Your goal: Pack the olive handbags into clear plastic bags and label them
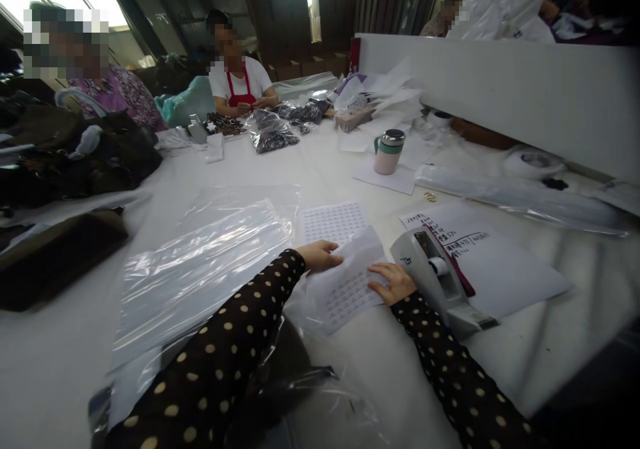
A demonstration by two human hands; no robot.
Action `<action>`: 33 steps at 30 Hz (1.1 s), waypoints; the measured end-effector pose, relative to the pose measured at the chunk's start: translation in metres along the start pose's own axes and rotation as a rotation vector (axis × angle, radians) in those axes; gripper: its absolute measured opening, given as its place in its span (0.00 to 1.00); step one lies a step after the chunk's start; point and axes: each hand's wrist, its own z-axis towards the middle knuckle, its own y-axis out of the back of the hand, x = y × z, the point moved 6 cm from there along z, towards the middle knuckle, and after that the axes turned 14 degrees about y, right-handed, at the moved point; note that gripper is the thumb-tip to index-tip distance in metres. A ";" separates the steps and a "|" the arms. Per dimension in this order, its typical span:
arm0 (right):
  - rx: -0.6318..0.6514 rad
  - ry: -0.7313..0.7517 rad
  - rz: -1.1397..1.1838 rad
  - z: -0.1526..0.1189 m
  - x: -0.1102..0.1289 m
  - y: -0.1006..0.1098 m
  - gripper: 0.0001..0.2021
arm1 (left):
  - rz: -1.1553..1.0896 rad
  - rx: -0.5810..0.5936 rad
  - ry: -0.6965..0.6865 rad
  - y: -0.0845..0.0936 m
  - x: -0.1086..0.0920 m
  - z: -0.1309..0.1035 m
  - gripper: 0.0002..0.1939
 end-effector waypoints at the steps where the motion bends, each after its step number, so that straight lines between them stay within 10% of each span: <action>1: -0.039 -0.009 0.000 0.001 -0.001 0.002 0.14 | -0.066 0.051 -0.023 -0.001 -0.001 -0.003 0.17; 8: -0.255 -0.440 0.388 -0.007 -0.028 0.010 0.45 | -0.524 0.529 -0.063 -0.011 -0.011 -0.020 0.20; 16: -0.164 -0.663 0.474 -0.009 -0.038 0.009 0.35 | -0.405 0.131 -0.021 0.016 -0.005 -0.015 0.24; 22: -0.070 -0.535 0.681 0.009 -0.028 -0.005 0.28 | -0.031 -0.075 -0.120 0.029 -0.035 -0.014 0.27; 33: -0.130 -0.647 0.814 0.028 -0.008 0.014 0.20 | 0.060 -0.131 -0.278 0.040 -0.085 -0.020 0.28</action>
